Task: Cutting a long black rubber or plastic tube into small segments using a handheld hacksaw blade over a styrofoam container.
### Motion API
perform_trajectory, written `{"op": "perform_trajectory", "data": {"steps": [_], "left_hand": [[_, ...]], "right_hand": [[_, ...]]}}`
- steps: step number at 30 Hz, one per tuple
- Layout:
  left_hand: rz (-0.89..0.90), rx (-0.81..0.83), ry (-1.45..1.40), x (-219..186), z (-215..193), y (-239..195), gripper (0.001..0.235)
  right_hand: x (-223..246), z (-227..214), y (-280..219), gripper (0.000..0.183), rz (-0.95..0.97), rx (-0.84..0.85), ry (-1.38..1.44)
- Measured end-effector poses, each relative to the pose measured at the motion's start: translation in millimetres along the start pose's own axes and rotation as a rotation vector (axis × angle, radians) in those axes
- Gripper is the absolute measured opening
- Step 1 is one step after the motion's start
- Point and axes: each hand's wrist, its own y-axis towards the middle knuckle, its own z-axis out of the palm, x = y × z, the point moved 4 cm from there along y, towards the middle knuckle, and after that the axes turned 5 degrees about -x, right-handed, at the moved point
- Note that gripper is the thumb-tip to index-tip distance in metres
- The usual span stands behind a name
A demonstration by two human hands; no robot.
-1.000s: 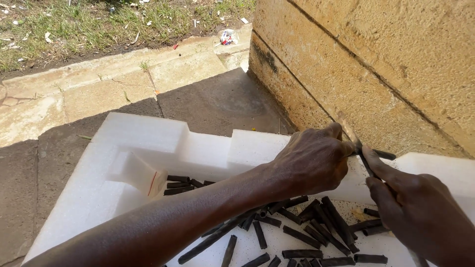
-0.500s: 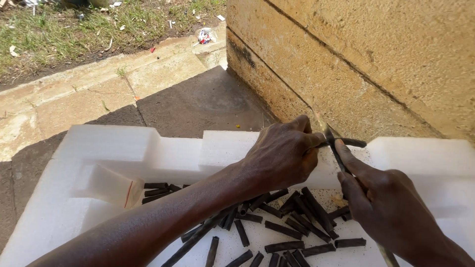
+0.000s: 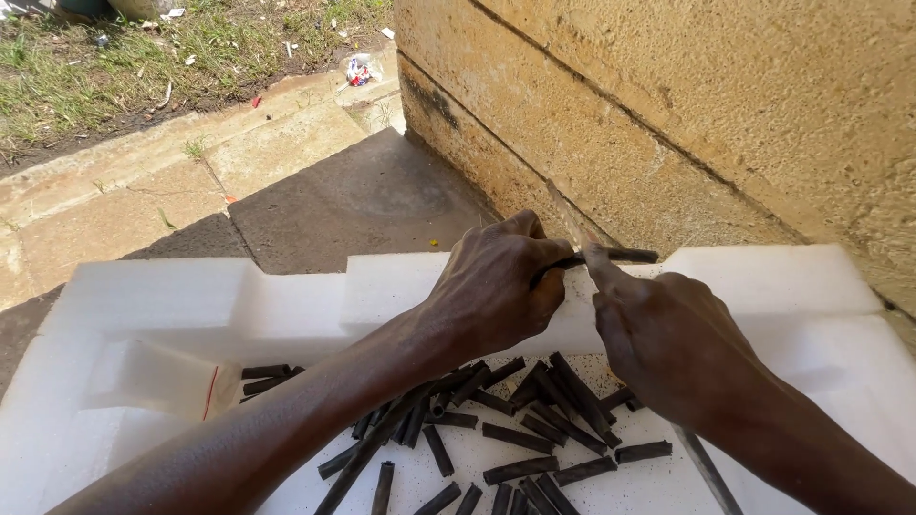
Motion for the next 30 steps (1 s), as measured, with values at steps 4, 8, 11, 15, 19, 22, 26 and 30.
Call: {"op": "perform_trajectory", "data": {"steps": [4,8,11,15,19,22,26,30], "left_hand": [[-0.048,0.012,-0.028,-8.0,0.5,-2.8,0.019],[0.047,-0.038,0.003,-13.4,2.5,-4.6,0.025],[0.047,-0.047,0.018,-9.6,2.6,-4.9,0.021],[0.004,-0.063,0.051,-8.0,-0.2,-6.7,0.026],[0.002,-0.074,0.042,-10.1,-2.7,-8.2,0.027],[0.006,-0.065,0.020,-8.0,-0.7,-5.0,0.031],[0.048,-0.068,0.025,-3.5,1.1,-2.5,0.023],[0.032,-0.070,0.002,-3.8,-4.3,-4.6,0.018]], "right_hand": [[-5.4,-12.5,-27.2,0.065,0.051,0.094,-0.090],[-11.0,-4.7,-24.6,0.065,0.022,0.058,-0.024],[-9.3,2.1,-13.7,0.065,-0.057,-0.025,0.084],[-5.6,-8.5,-10.8,0.064,-0.130,-0.008,0.142],[-16.0,-21.3,-22.4,0.071,-0.038,0.112,0.064],[-23.9,-16.3,-20.6,0.063,-0.027,0.129,0.022],[-10.4,0.6,-7.5,0.019,-0.210,-0.091,0.227],[-3.7,-3.6,-6.5,0.064,-0.085,-0.088,0.384]]}}
